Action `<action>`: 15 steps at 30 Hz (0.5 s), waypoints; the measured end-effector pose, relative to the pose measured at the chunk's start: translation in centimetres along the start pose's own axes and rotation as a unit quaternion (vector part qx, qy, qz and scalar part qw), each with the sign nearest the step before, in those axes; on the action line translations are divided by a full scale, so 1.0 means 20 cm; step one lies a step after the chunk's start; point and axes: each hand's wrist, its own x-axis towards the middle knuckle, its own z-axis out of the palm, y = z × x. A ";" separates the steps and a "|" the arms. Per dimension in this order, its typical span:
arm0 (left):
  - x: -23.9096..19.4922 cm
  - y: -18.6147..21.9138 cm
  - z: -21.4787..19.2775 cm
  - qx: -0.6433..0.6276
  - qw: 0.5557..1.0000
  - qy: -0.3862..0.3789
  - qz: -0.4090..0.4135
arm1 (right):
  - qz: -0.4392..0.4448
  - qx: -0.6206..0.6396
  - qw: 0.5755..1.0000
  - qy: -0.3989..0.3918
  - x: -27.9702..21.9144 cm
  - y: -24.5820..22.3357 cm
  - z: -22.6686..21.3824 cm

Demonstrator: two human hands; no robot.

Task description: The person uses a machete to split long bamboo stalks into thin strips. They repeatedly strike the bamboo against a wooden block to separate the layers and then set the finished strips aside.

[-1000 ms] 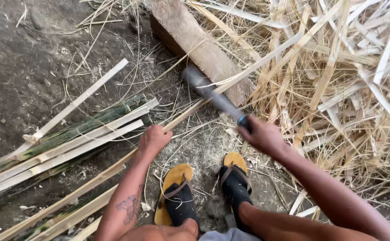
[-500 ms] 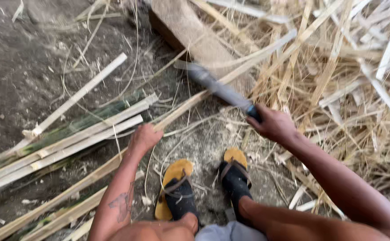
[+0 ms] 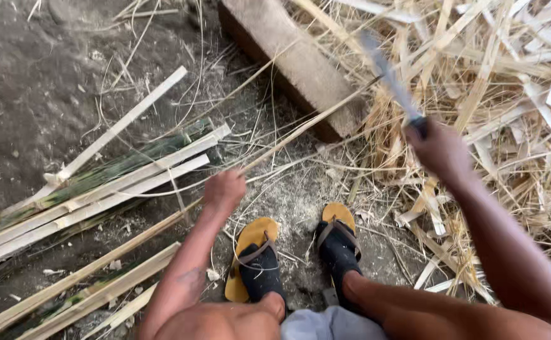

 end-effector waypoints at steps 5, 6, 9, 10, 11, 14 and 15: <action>0.17 0.15 0.05 0.030 0.999 -0.040 -0.019 | -0.270 -0.147 0.943 -0.131 -0.34 -0.38 0.29; 0.16 0.15 0.07 0.030 1.000 -0.008 -0.005 | -0.245 -0.141 0.950 -0.132 -0.34 -0.37 0.30; 0.10 0.12 0.12 0.031 0.999 0.038 0.021 | -0.181 -0.106 0.970 -0.120 -0.36 -0.30 0.34; 0.11 0.13 0.12 0.029 0.999 0.026 0.015 | -0.171 -0.084 0.976 -0.104 -0.35 -0.30 0.34; 0.12 0.13 0.11 0.028 0.999 0.017 0.010 | -0.163 -0.062 0.981 -0.086 -0.35 -0.31 0.35; 0.16 0.15 0.08 0.016 0.999 0.027 0.007 | -0.189 -0.076 0.967 -0.153 -0.32 -0.34 0.35; 0.14 0.12 0.07 0.016 0.998 0.062 0.019 | -0.187 -0.115 0.962 -0.164 -0.31 -0.35 0.35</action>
